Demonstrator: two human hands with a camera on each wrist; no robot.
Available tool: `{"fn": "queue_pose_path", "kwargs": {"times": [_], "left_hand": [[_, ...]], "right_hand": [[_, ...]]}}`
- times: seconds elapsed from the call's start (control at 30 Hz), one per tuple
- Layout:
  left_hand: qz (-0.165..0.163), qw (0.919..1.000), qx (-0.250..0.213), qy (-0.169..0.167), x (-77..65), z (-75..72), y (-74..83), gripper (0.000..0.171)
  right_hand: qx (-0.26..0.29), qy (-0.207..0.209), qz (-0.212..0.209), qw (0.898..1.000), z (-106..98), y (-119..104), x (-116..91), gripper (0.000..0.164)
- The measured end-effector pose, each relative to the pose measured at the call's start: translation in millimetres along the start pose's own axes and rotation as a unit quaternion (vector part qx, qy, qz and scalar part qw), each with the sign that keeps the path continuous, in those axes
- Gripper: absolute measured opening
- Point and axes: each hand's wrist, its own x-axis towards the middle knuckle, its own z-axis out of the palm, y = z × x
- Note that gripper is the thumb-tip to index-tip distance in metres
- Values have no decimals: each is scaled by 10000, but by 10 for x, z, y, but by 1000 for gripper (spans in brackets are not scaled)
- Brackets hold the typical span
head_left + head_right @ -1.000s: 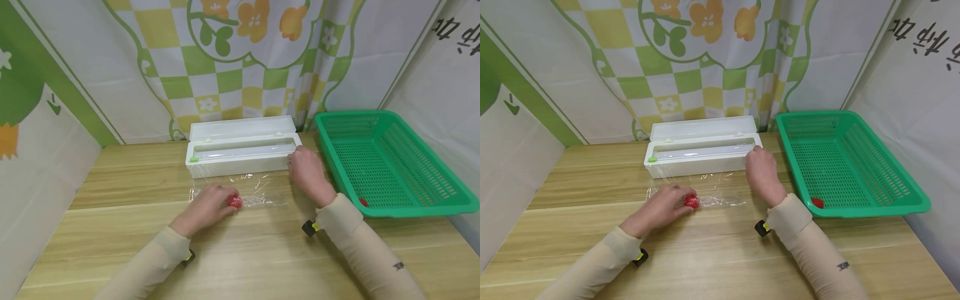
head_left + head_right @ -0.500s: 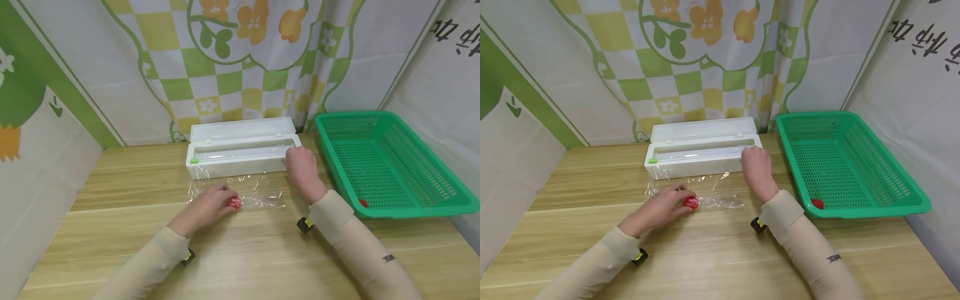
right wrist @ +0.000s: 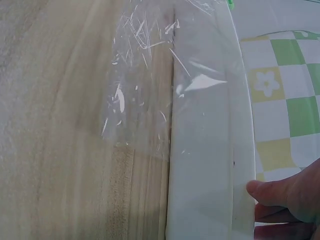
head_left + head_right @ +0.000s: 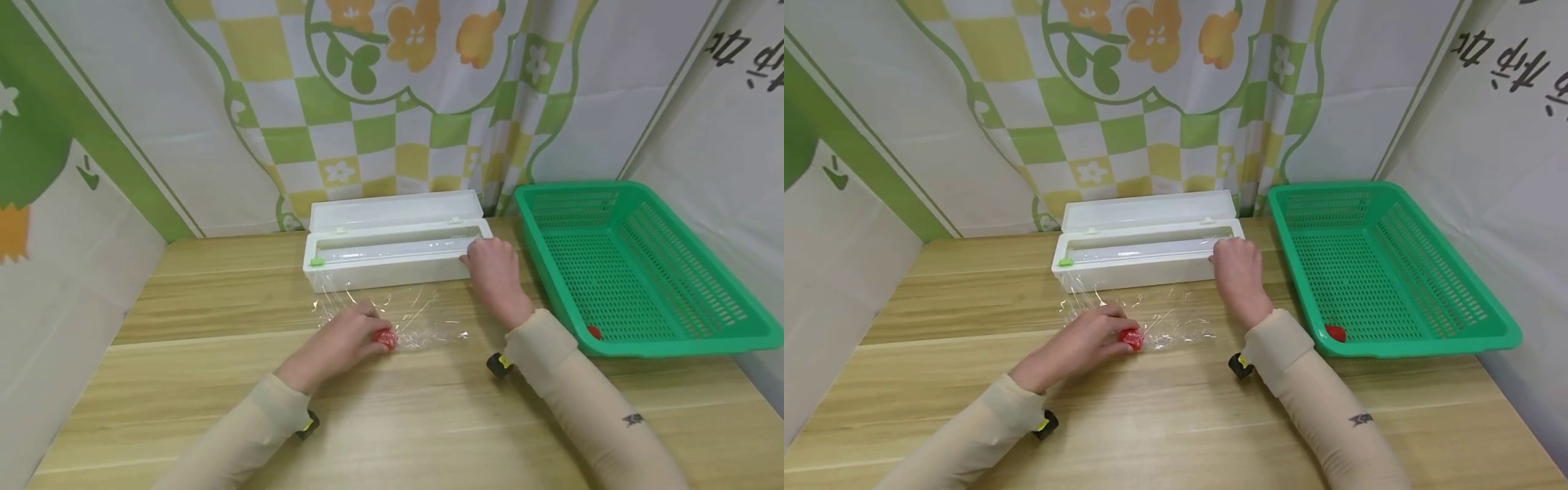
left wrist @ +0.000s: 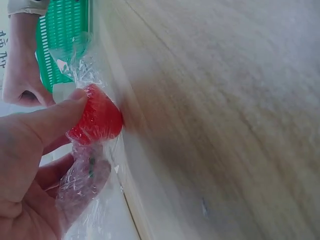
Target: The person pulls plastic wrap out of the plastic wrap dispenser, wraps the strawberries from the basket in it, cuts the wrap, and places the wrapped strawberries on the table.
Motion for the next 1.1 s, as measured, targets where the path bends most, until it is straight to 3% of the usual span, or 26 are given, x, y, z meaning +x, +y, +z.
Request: {"fn": "queue_pose_path", "kwargs": {"times": [0.2,0.4,0.6,0.8,1.1], "left_hand": [[-240,9980,-488,-307,-21,-19,44,30],[29,9966,-570,-587,-38,14,105,36],[163,9984,-282,-457,-39,9,146,38],[197,9983,-306,-449,-54,3,164,37],[-111,9978,-468,-456,-92,23,181,23]], "right_hand": [[40,127,-16,9999,-4,-8,1,36],[44,104,-29,9999,-24,-22,2,39],[62,-25,3,10000,-51,-41,4,41],[161,-29,23,9999,-28,-19,-7,38],[578,247,-395,9972,-90,-39,-84,18]]}}
